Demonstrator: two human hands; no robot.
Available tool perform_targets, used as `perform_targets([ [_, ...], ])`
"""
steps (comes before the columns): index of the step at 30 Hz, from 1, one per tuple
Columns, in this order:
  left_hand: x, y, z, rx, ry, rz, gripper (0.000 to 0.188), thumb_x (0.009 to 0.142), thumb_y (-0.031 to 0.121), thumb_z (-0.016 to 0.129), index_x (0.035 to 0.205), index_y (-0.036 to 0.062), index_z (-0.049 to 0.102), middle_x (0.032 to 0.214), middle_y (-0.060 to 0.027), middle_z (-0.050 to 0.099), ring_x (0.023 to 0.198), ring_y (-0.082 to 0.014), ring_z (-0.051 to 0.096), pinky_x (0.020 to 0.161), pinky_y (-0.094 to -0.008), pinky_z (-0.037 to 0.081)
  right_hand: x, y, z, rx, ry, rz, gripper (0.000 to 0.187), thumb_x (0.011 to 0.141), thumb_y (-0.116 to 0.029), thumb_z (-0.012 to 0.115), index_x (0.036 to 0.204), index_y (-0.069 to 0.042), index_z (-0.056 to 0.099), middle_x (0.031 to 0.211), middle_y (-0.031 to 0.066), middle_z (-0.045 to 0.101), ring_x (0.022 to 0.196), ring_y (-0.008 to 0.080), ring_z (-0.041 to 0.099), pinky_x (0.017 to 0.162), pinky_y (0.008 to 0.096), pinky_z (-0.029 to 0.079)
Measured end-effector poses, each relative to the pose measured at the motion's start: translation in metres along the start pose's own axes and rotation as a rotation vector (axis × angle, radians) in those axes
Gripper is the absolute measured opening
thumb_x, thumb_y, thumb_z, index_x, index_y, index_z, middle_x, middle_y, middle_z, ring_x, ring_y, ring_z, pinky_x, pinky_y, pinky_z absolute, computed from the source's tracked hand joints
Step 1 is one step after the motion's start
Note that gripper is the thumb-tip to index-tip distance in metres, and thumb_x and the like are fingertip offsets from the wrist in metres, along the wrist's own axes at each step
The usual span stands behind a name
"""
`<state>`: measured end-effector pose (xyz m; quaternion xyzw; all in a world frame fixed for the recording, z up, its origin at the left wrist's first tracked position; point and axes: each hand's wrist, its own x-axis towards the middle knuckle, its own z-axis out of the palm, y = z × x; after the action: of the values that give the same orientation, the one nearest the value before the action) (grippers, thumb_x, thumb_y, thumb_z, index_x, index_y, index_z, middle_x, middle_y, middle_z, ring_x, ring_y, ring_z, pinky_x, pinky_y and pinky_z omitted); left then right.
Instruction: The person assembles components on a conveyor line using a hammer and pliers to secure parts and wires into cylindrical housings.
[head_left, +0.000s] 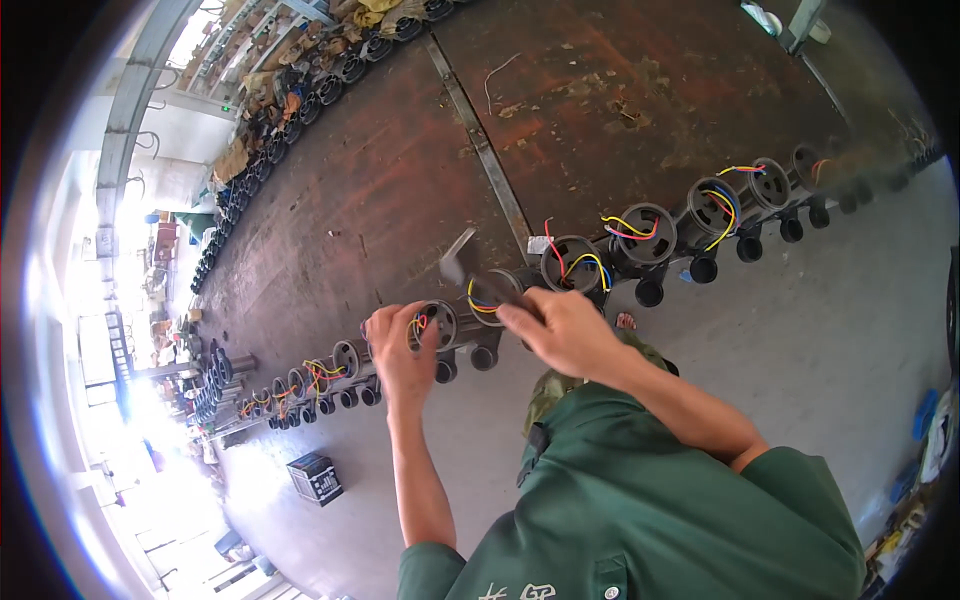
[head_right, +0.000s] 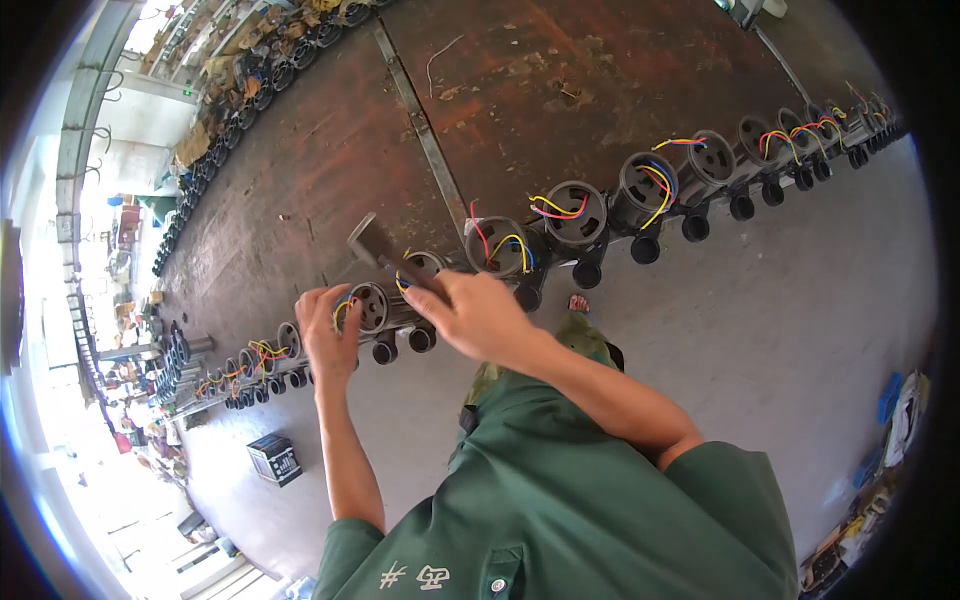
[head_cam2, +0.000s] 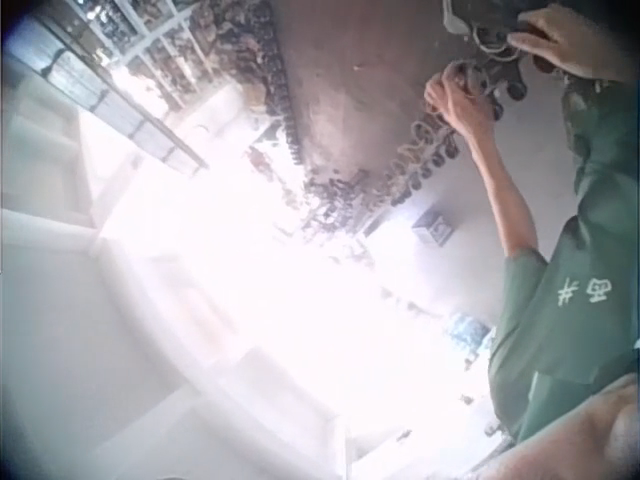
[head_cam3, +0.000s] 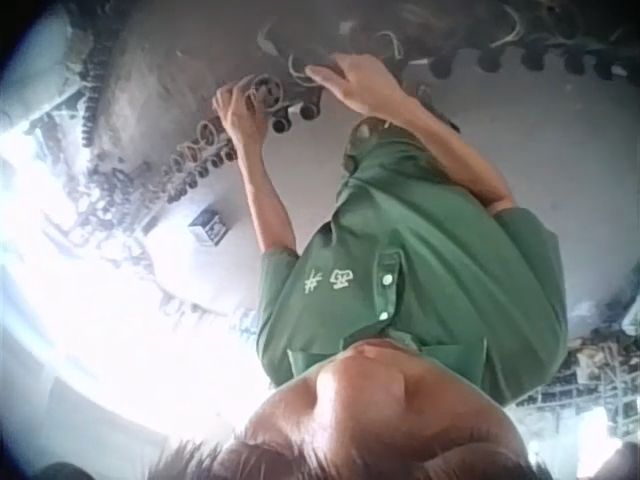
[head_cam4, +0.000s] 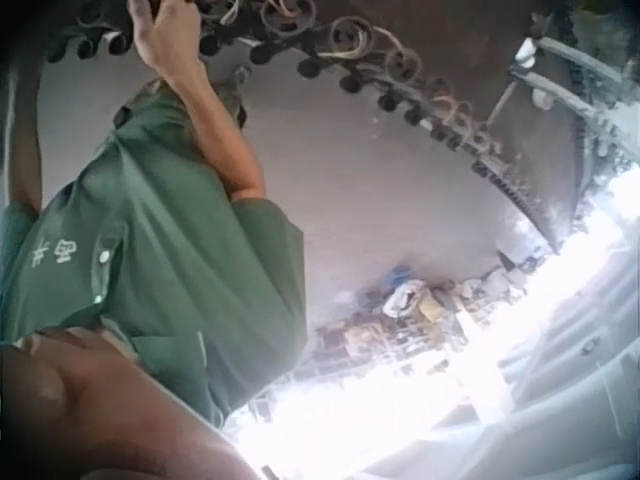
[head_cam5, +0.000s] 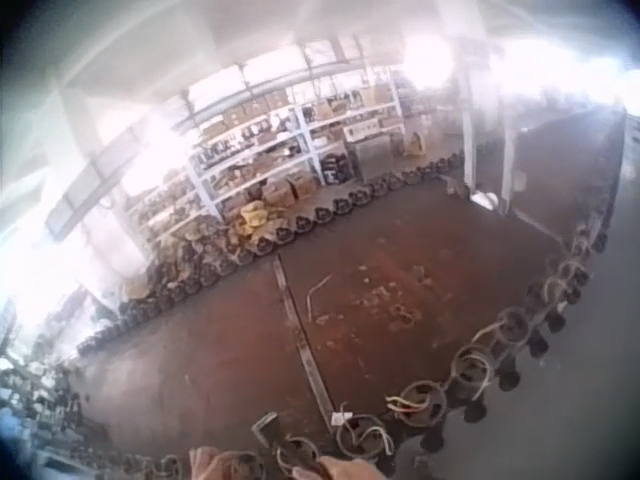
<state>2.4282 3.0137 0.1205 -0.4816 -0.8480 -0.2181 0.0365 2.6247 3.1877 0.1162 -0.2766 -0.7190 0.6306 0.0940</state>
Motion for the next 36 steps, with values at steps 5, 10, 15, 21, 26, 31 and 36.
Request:
perform_targets([
  [5,0.014,0.012,0.047,0.206,-0.228,0.313,0.028,0.076,0.01,0.074,0.104,0.0063,0.073,0.124,-0.0159,0.053,0.122,-0.0358,0.044,0.103,-0.0459,0.038,-0.004,0.012,-0.03,-0.016,0.039,0.104,0.053,0.101,-0.048,0.056,0.091,0.003,0.067,0.062,0.0098,0.056,0.058,0.0208,0.057,0.058,0.0384,0.044],
  [10,0.026,0.009,0.046,0.193,-0.302,0.434,0.025,0.076,0.021,0.076,0.092,0.003,0.07,0.125,-0.0152,0.053,0.126,-0.0386,0.04,0.108,-0.049,0.033,-0.014,0.025,-0.029,0.108,0.043,0.203,0.053,0.102,-0.049,0.057,0.077,-0.002,0.056,0.065,-0.0005,0.051,0.06,0.0102,0.045,0.056,0.0313,0.038],
  [15,0.014,0.0,0.059,0.113,-0.258,0.41,0.036,0.076,0.03,0.081,0.092,0.0,0.069,0.126,-0.0153,0.051,0.128,-0.0388,0.038,0.11,-0.049,0.031,-0.01,0.037,-0.01,0.111,0.013,0.206,0.051,0.102,-0.05,0.057,0.077,-0.006,0.056,0.065,-0.0025,0.051,0.061,0.0077,0.046,0.056,0.0294,0.038],
  [21,0.003,0.003,0.066,0.255,-0.171,0.35,0.025,0.087,0.028,0.072,0.082,0.0048,0.066,0.088,-0.0126,0.064,0.099,-0.0299,0.056,0.095,-0.0439,0.038,-0.01,0.057,0.006,-0.099,0.002,0.109,0.053,0.101,-0.049,0.058,0.089,0.002,0.063,0.064,0.0087,0.056,0.062,0.016,0.054,0.06,0.0363,0.044],
  [26,-0.035,0.012,0.076,0.057,-0.053,0.014,0.036,0.093,0.038,0.068,0.075,0.0086,0.058,0.068,-0.0097,0.061,0.074,-0.0301,0.061,0.073,-0.0436,0.043,-0.009,0.058,0.014,-0.318,0.002,0.08,0.053,0.101,-0.049,0.058,0.095,0.003,0.066,0.07,0.0153,0.061,0.065,0.0237,0.059,0.061,0.0382,0.045],
  [31,-0.059,0.016,0.093,0.028,0.009,-0.234,0.042,0.089,0.044,0.071,0.076,0.0072,0.057,0.074,-0.0098,0.062,0.08,-0.0304,0.062,0.075,-0.0423,0.046,-0.004,0.041,0.017,-0.275,-0.035,0.123,0.05,0.102,-0.045,0.058,0.094,0.003,0.065,0.068,0.0125,0.06,0.063,0.0204,0.061,0.06,0.0369,0.046],
  [36,-0.065,0.026,0.101,-0.187,0.011,-0.496,0.052,0.084,0.053,0.075,0.07,0.006,0.059,0.075,-0.0114,0.062,0.079,-0.0319,0.063,0.07,-0.0442,0.048,0.0,0.034,0.021,-0.337,-0.046,0.064,0.05,0.103,-0.045,0.056,0.083,0.001,0.058,0.064,0.0031,0.055,0.061,0.0104,0.049,0.056,0.0323,0.042],
])
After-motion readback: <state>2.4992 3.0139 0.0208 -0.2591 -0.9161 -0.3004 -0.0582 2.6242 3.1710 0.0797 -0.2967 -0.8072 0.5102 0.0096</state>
